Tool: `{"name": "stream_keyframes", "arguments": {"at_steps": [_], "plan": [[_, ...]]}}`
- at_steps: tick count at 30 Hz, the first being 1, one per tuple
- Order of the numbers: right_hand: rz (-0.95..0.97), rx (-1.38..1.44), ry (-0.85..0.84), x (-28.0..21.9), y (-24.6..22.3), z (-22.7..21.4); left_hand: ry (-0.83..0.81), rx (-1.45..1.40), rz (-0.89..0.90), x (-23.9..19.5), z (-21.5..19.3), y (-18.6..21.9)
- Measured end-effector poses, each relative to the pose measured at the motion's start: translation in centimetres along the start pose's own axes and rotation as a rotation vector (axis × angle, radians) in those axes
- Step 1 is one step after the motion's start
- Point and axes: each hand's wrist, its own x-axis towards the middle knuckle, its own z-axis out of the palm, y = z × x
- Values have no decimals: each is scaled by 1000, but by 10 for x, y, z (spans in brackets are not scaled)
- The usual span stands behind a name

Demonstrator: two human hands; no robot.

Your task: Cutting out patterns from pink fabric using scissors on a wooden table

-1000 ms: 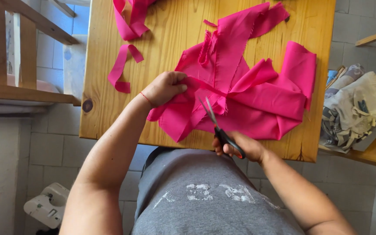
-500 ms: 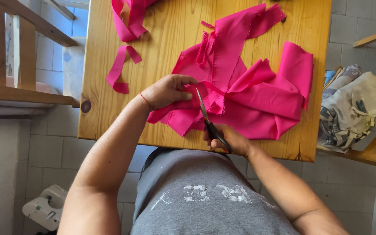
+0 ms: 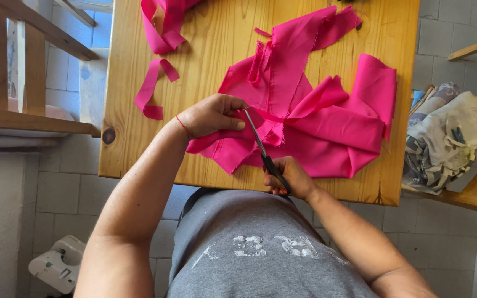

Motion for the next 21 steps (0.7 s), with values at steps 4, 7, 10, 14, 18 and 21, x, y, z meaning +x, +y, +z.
{"name": "stream_keyframes", "arguments": {"at_steps": [4, 7, 10, 14, 18, 21], "plan": [[-14, 34, -11, 0, 0, 0, -1, 3, -2, -2, 4, 3], [-43, -1, -37, 5, -6, 2, -53, -20, -27, -3, 9, 15], [-61, 1, -35, 6, -17, 2, -63, -17, -22, -1, 13, 22], [-58, -9, -24, 10, -16, 3, -71, -11, -28, 3, 8, 16], [-58, 13, 6, 9, -6, 0, -68, -32, -31, 5, 5, 11], [-66, 9, -7, 8, -14, 2, -78, -26, -29, -1, 17, 30]]}}
